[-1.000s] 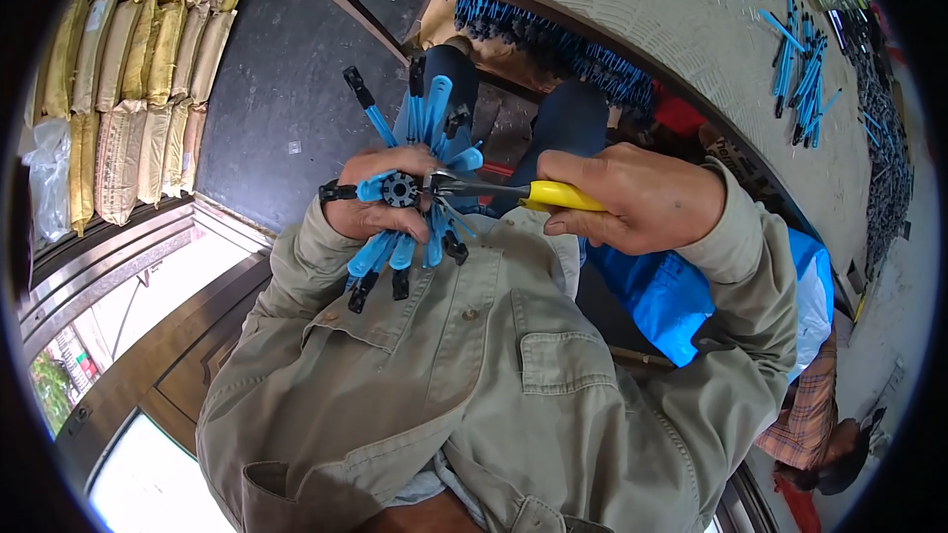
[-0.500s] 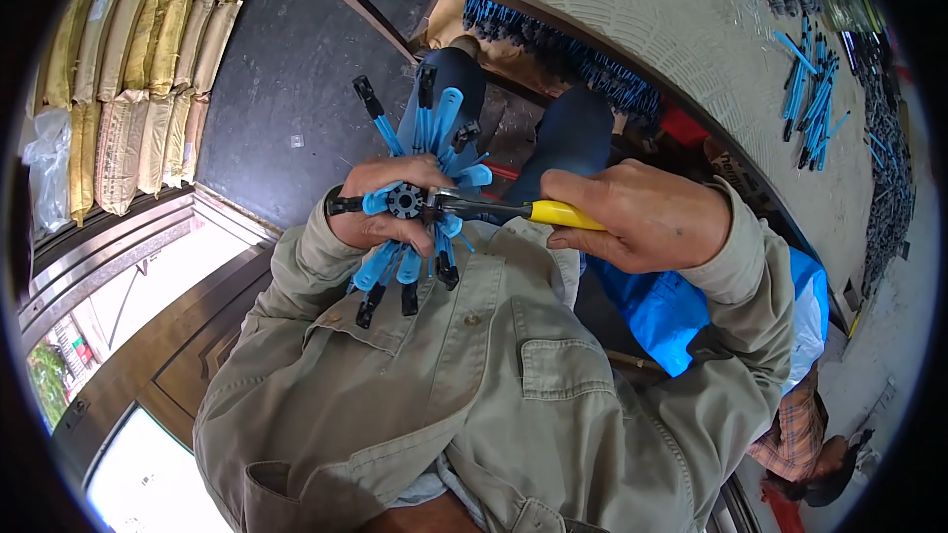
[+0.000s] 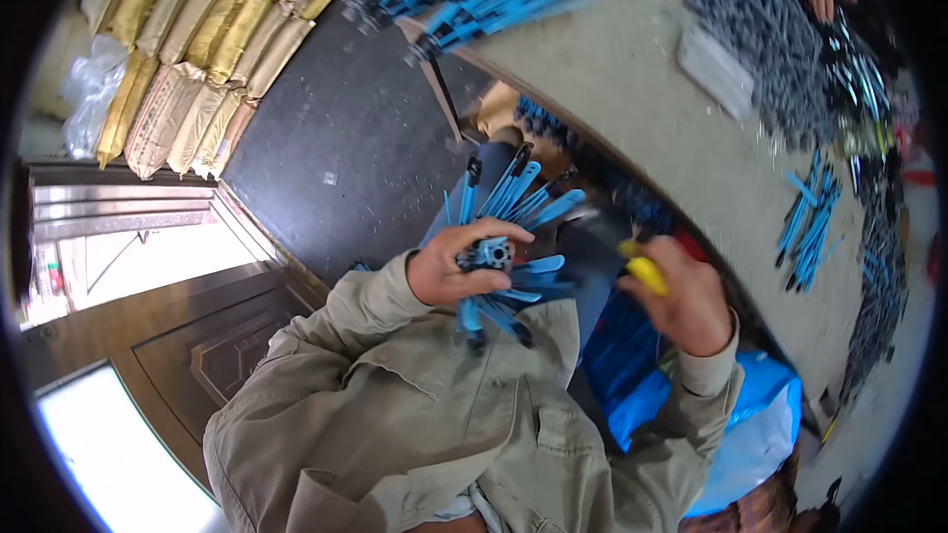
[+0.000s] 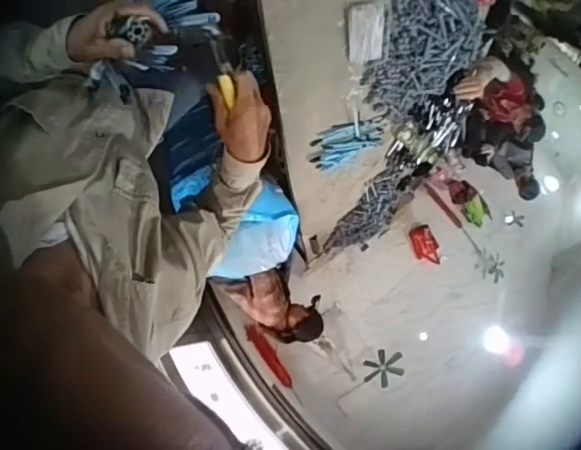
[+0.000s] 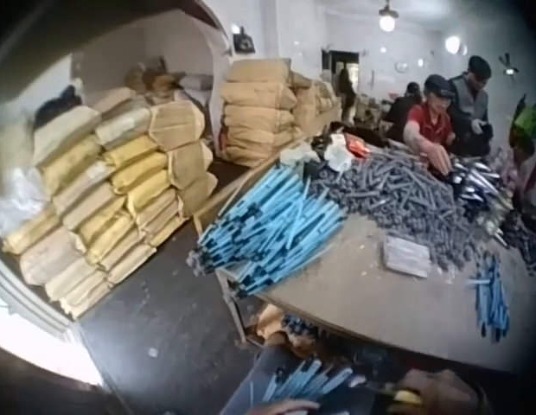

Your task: The person assembles small plastic components onto a mechanical hub by hand, then uses pliers to secure or trim parts.

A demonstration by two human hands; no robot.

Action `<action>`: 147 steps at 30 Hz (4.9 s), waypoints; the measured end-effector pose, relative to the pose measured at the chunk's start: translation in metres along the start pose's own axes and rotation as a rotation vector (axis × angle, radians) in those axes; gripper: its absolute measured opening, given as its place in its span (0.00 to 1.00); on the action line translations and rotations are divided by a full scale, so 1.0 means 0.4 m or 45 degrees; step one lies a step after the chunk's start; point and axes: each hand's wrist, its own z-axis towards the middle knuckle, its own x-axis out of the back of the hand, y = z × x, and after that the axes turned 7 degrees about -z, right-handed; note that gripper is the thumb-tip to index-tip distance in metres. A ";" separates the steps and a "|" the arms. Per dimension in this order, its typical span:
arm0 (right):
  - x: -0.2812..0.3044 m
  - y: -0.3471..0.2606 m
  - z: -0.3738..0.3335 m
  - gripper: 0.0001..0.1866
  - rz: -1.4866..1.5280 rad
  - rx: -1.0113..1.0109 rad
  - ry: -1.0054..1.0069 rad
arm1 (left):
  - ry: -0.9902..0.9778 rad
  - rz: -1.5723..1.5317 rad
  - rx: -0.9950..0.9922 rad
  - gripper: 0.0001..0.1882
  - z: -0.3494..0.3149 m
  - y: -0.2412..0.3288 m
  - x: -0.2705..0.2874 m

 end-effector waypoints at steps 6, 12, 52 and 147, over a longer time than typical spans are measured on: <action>-0.001 0.215 0.035 0.15 -0.645 -0.456 0.594 | 0.140 -0.043 0.060 0.20 -0.010 0.006 -0.006; -0.053 0.307 0.069 0.14 -0.796 -0.339 0.898 | 0.417 0.589 -0.451 0.18 0.056 0.076 0.103; 0.109 0.687 -0.145 0.25 -0.553 -1.604 0.911 | -0.507 2.215 -0.455 0.48 0.578 0.256 0.239; -0.151 0.044 -0.113 0.03 1.915 -0.018 0.689 | 0.203 -0.831 0.236 0.17 0.355 0.143 -0.244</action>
